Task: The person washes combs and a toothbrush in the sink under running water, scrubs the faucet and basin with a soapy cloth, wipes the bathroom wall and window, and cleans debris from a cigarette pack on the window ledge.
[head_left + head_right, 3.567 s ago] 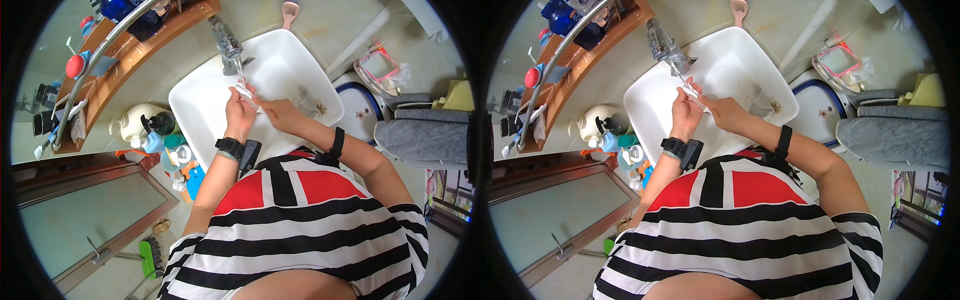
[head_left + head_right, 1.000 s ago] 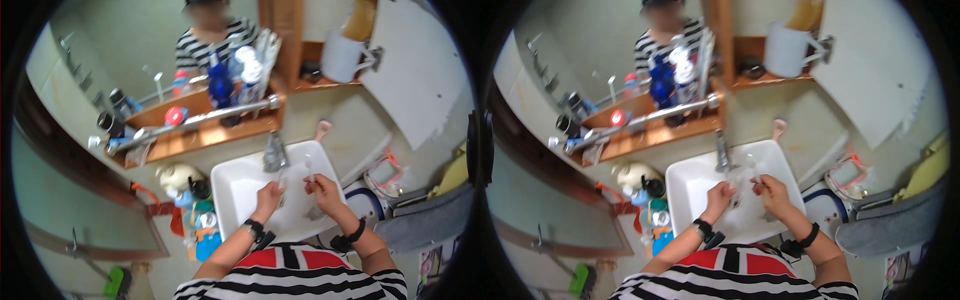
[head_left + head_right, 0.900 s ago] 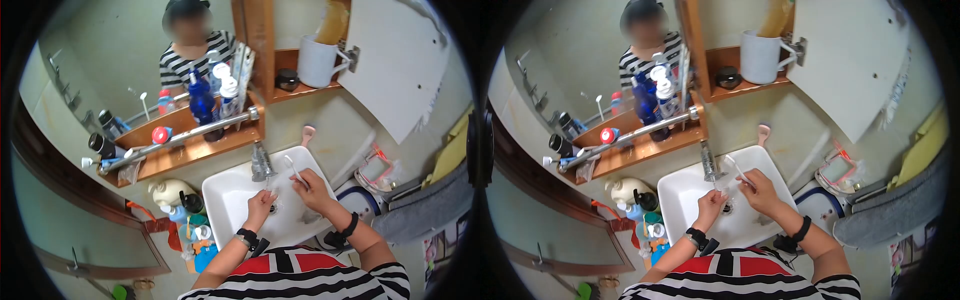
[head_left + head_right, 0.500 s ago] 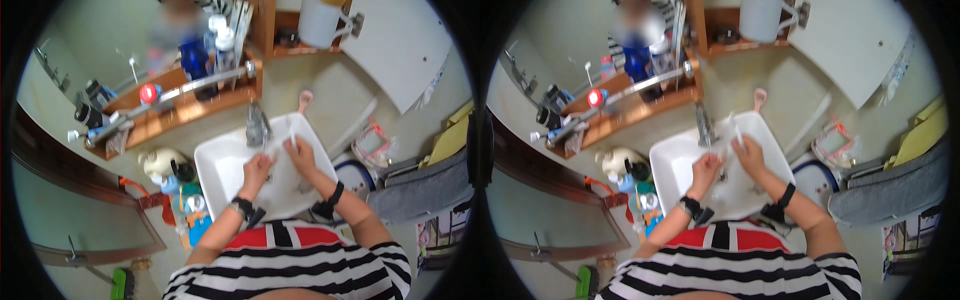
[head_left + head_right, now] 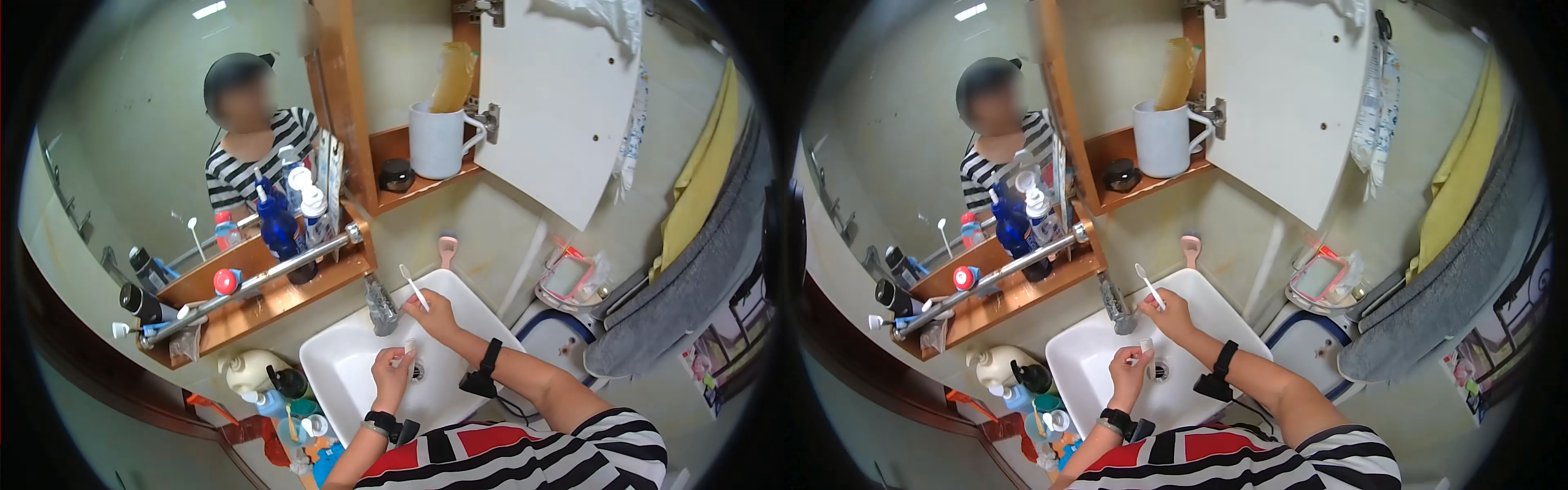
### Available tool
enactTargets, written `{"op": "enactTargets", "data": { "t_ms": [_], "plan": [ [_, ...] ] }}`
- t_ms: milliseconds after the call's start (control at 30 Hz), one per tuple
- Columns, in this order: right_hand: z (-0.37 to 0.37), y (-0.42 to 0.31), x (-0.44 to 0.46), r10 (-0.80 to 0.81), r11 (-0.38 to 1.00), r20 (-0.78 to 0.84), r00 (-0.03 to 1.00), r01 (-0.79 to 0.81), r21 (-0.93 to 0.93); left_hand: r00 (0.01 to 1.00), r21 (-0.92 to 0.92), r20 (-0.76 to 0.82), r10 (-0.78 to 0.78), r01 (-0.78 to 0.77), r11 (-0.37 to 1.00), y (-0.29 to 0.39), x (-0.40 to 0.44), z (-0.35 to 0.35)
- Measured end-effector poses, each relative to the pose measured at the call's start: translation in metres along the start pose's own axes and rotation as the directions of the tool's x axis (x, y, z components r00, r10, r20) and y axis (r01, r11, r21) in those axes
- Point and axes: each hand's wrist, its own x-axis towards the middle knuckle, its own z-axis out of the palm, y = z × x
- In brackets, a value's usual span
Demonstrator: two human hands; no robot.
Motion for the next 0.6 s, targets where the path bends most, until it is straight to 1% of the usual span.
{"op": "enactTargets", "data": {
  "t_ms": [33,100,133,167,200,267,300,333,367,400,433,467,500,567,600],
  "plan": [
    [-0.004,-0.005,-0.008,-0.006,1.000,-0.015,1.000,0.006,-0.001,1.000,-0.002,0.009,0.013,-0.013,1.000,0.000,-0.001,0.000],
    [-0.019,-0.021,-0.031,-0.127,0.992,0.182,0.975,0.121,0.044,0.999,-0.027,-0.005,0.036,-0.036,0.999,-0.001,0.001,0.002],
    [-0.027,-0.031,-0.045,-0.148,0.986,0.253,0.956,0.161,-0.033,0.999,-0.040,-0.013,0.043,-0.044,0.998,-0.002,0.000,0.004],
    [-0.032,-0.037,-0.057,-0.159,0.973,0.324,0.933,0.203,-0.108,0.997,-0.004,0.007,0.082,-0.082,0.997,-0.004,0.000,0.004],
    [-0.034,-0.030,-0.061,-0.162,0.972,0.318,0.934,0.207,-0.113,0.996,-0.010,0.010,0.089,-0.089,0.996,-0.004,0.000,0.006],
    [-0.040,-0.025,-0.063,-0.265,0.947,0.233,0.936,0.298,-0.117,0.995,-0.133,0.087,0.048,-0.036,0.990,0.004,-0.005,0.010],
    [-0.047,-0.024,-0.065,-0.203,0.965,0.220,0.954,0.233,-0.120,0.995,-0.136,0.088,0.048,-0.036,0.990,0.009,-0.006,0.012],
    [-0.057,-0.036,-0.063,-0.202,0.966,0.217,0.955,0.231,-0.119,0.987,-0.113,0.127,0.099,-0.085,0.990,0.015,-0.003,0.011],
    [-0.070,-0.049,-0.060,-0.200,0.972,0.117,0.973,0.213,-0.104,0.975,-0.090,0.166,0.148,-0.135,0.987,0.019,-0.001,0.009],
    [-0.085,-0.058,-0.056,-0.195,0.976,0.020,0.981,0.196,-0.089,0.976,-0.088,0.164,0.146,-0.133,0.987,0.020,0.001,0.006],
    [-0.103,-0.062,-0.052,-0.193,0.977,0.026,0.981,0.195,-0.090,0.970,-0.006,0.202,0.133,-0.135,0.991,0.020,0.003,0.001],
    [-0.123,-0.065,-0.049,-0.219,0.940,0.232,0.948,0.269,-0.208,0.964,0.074,0.238,0.116,-0.137,0.988,0.019,0.002,-0.002],
    [-0.139,-0.071,-0.045,-0.208,0.881,0.432,0.878,0.360,-0.307,0.966,0.067,0.236,0.110,-0.129,0.989,0.007,-0.003,-0.002],
    [-0.155,-0.103,-0.040,-0.134,0.879,0.240,0.961,0.227,-0.418,0.953,0.296,0.282,-0.107,0.020,0.955,-0.024,-0.007,-0.003],
    [-0.166,-0.123,-0.026,-0.172,0.909,0.072,0.982,0.186,-0.373,0.954,0.290,0.280,-0.105,0.020,0.957,-0.024,-0.002,-0.006]
  ]
}}
